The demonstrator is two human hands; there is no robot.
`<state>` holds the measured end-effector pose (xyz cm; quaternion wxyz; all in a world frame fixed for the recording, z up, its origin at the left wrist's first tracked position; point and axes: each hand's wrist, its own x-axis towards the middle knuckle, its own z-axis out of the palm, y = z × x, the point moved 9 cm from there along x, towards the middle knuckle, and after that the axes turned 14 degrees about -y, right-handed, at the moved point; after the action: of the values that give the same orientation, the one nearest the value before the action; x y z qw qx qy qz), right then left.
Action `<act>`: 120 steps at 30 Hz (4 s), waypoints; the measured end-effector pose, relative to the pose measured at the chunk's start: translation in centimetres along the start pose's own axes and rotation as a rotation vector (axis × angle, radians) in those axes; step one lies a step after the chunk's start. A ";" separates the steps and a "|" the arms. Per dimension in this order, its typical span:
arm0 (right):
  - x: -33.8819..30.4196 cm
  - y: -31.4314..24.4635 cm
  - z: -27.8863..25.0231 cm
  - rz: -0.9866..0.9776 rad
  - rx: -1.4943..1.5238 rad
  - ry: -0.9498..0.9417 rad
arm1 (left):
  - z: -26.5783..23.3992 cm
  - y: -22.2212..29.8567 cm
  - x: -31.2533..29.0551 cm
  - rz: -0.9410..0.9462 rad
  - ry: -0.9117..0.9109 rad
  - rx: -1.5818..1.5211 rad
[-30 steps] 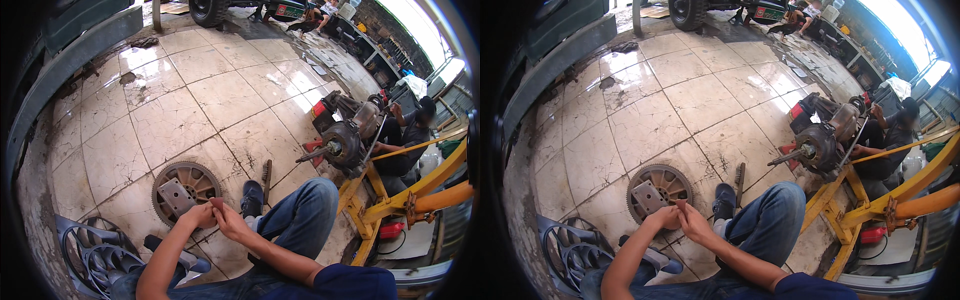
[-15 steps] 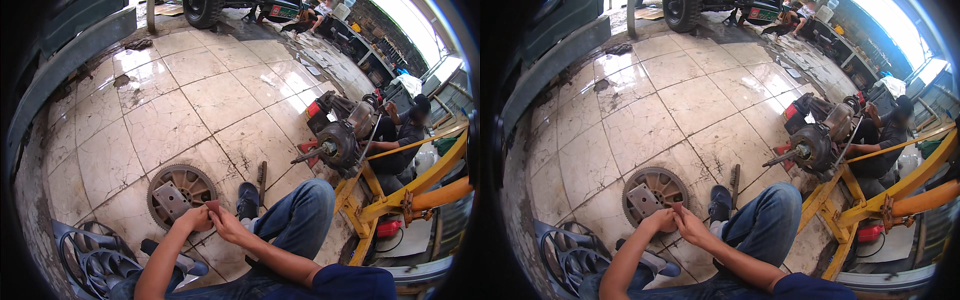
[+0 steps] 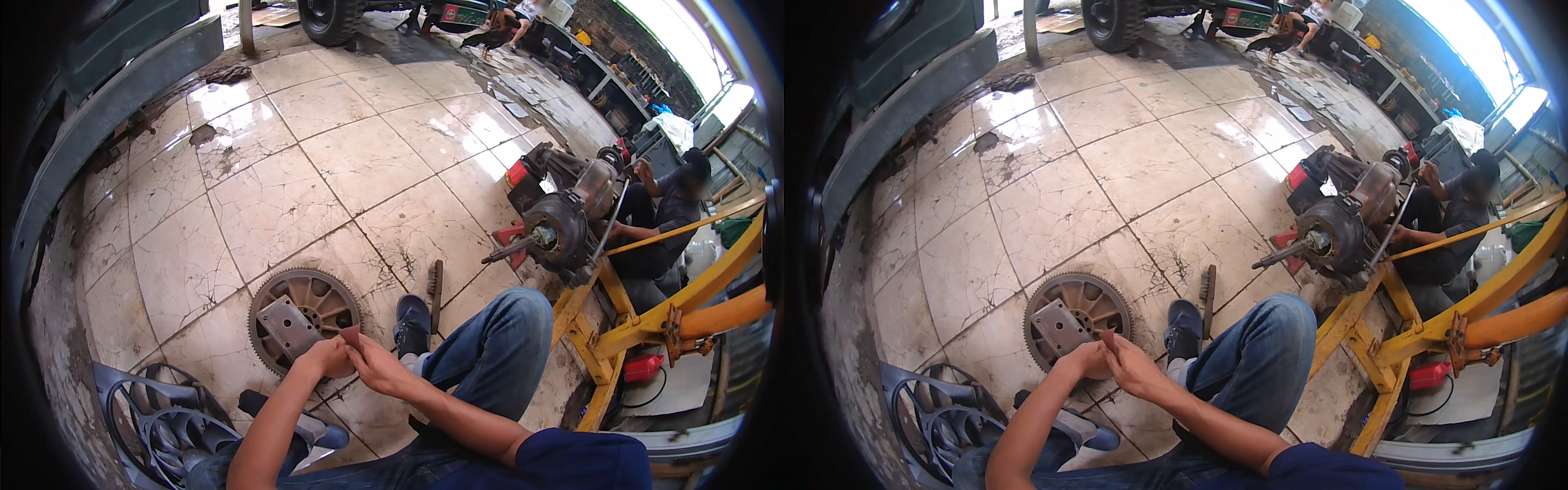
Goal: The person sits on the floor and scrubs a metal gear-like part with a small abrasive pad, focusing on the central hub and inner surfaces. The person repeatedly rubs the same areas without changing the part's position.
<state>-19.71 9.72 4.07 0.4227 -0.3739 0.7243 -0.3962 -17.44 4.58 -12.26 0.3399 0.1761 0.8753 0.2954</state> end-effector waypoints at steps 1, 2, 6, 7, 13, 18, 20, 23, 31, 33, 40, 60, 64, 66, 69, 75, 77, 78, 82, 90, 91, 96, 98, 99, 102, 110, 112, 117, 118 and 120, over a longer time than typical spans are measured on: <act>-0.3 -0.2 -0.2 -0.036 -0.018 0.011 | 0.1 0.0 0.4 -0.002 0.017 -0.003; -0.3 1.1 0.1 0.019 0.035 0.020 | 0.0 0.1 0.3 -0.010 0.037 -0.005; 0.1 2.5 -0.3 0.004 0.028 0.067 | -3.5 3.8 -1.3 0.012 0.051 0.024; 0.1 1.3 -0.1 -0.063 -0.024 0.066 | -2.7 3.6 -1.2 0.095 0.042 0.094; -0.3 2.5 -0.7 0.135 0.131 0.049 | -4.6 3.5 -2.2 -0.164 0.019 -0.130; -0.1 1.3 -0.6 -0.081 -0.027 0.123 | -5.6 5.4 -2.8 0.031 0.035 0.036; -0.2 2.9 -0.9 0.186 0.072 0.088 | -6.0 5.3 -3.0 -0.115 0.000 -0.099; -0.3 1.3 -0.4 -0.008 0.025 0.114 | -4.9 5.1 -2.8 -0.017 0.041 -0.007; 0.0 2.8 -0.4 0.038 0.037 0.087 | -4.6 3.5 -2.4 -0.205 -0.056 -0.088; -0.1 1.4 -0.4 -0.019 -0.017 0.091 | -3.4 2.2 -1.6 -0.079 0.038 -0.098; -1.3 -1.0 -0.3 -0.168 -0.326 0.226 | -2.7 4.0 -1.0 0.175 0.069 0.273; -0.8 1.8 -1.3 0.196 -0.060 0.092 | -5.5 4.8 -2.6 -0.189 -0.032 -0.121; -1.0 0.6 -0.3 0.051 -0.067 0.073 | -0.9 1.6 0.2 -0.028 0.027 0.040; -1.0 0.8 -1.4 0.035 -0.085 0.063 | -2.8 2.3 0.3 -0.045 0.001 0.045; -0.7 2.1 -0.9 0.209 -0.063 -0.036 | -5.8 4.9 -3.8 -0.299 0.000 -0.138; -0.6 1.8 -1.7 0.036 0.030 0.071 | -6.9 7.4 -3.3 -0.087 0.178 0.208; -0.5 2.1 -1.0 0.130 0.098 0.011 | -5.6 5.9 -3.2 -0.125 0.182 0.184; -0.6 1.8 -0.5 0.120 0.086 -0.005 | -2.9 4.4 -1.9 -0.045 0.063 0.396; -0.5 3.7 -1.6 0.153 -0.003 0.060 | -5.4 6.6 -2.2 -0.076 0.075 0.151; -0.6 4.3 -1.4 0.158 0.001 0.064 | -6.5 5.9 -2.4 -0.179 -0.026 -0.155; -0.1 5.7 -0.9 0.279 0.046 0.038 | -6.5 5.7 -2.7 -0.145 0.013 -0.136; -0.3 1.6 -0.9 -0.028 -0.001 0.117 | -3.4 3.9 -1.3 -0.045 -0.124 0.156; -0.7 3.4 -1.5 0.059 0.020 0.143 | -5.3 5.4 -1.8 -0.121 -0.058 -0.007; -0.6 3.2 -1.4 0.109 0.056 0.138 | -6.7 5.3 -3.5 -0.208 0.029 -0.167; -0.5 0.6 -0.9 0.028 -0.004 0.091 | -3.6 2.4 -1.7 -0.114 -0.030 -0.067; -0.3 3.1 -1.1 0.121 -0.003 0.151 | -6.9 5.4 -3.8 -0.196 -0.024 -0.141; -0.4 2.9 -0.9 0.104 0.005 0.137 | -6.7 5.4 -3.6 -0.185 -0.035 -0.142; -0.4 2.6 -1.0 0.087 -0.068 0.147 | -6.1 4.8 -3.5 -0.189 -0.016 -0.129; -0.6 2.1 -1.1 0.080 -0.074 0.162 | -6.0 4.8 -3.4 -0.189 -0.041 -0.124; -0.8 1.3 -1.3 0.074 -0.077 0.147 | -6.1 5.3 -3.4 -0.186 -0.090 -0.116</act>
<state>-20.90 11.29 3.60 0.3681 -0.3329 0.7813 -0.3784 -18.72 4.40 -3.59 0.4144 0.0869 0.8532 0.3046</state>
